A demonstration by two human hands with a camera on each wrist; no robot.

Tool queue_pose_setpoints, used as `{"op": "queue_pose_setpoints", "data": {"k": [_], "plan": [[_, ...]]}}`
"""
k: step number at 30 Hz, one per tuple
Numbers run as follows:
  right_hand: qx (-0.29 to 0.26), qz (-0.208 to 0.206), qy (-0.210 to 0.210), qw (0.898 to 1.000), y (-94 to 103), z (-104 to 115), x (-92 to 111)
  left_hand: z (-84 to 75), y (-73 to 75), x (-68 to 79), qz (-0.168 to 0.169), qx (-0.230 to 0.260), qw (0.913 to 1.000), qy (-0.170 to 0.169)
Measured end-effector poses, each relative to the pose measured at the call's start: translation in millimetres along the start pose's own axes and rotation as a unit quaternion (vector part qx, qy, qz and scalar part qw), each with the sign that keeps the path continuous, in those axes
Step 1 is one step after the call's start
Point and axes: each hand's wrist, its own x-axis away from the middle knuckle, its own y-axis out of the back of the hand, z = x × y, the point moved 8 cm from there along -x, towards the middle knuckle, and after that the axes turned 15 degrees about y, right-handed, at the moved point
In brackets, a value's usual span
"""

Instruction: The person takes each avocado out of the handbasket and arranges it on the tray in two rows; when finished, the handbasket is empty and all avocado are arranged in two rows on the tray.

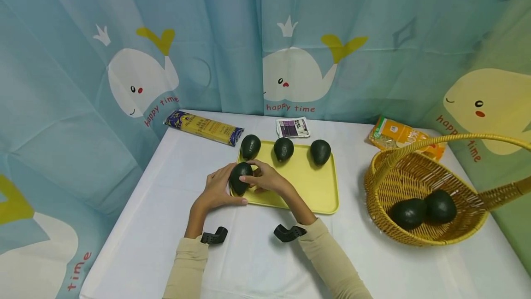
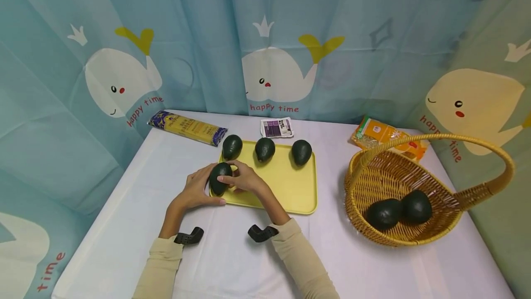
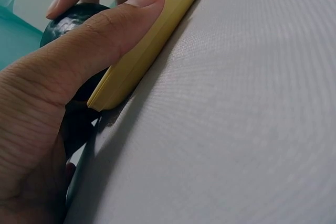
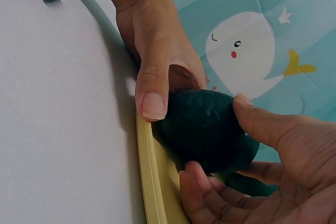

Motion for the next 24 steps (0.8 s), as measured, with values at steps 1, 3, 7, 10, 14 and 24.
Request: {"op": "queue_pose_setpoints", "data": {"k": [1, 3, 7, 10, 14, 24], "plan": [[0.0, 0.002, 0.0, 1.0, -0.2, -0.2, -0.2, -0.1, 0.0, 0.0, 0.0, 0.001, 1.0, -0.001], [-0.001, 0.004, 0.002, 1.0, 0.1, -0.4, -0.1, -0.2, 0.0, 0.0, -0.001, 0.002, 1.0, -0.002], [-0.006, 0.003, 0.003, 1.0, 1.0, 0.7, 1.5, -1.2, 0.3, 0.5, 0.0, 0.005, 1.0, -0.003], [-0.009, 0.0, -0.002, 1.0, 1.3, 0.6, 3.1, -0.9, 0.4, 1.3, 0.001, 0.005, 1.0, 0.0], [-0.01, -0.003, -0.006, 1.0, 1.5, 0.3, 4.4, 0.1, 0.3, 1.8, 0.001, 0.002, 1.0, 0.004], [-0.008, -0.008, -0.006, 1.0, 3.6, 1.1, 6.7, -1.1, 0.5, 1.9, 0.004, 0.001, 1.0, -0.001]]}}
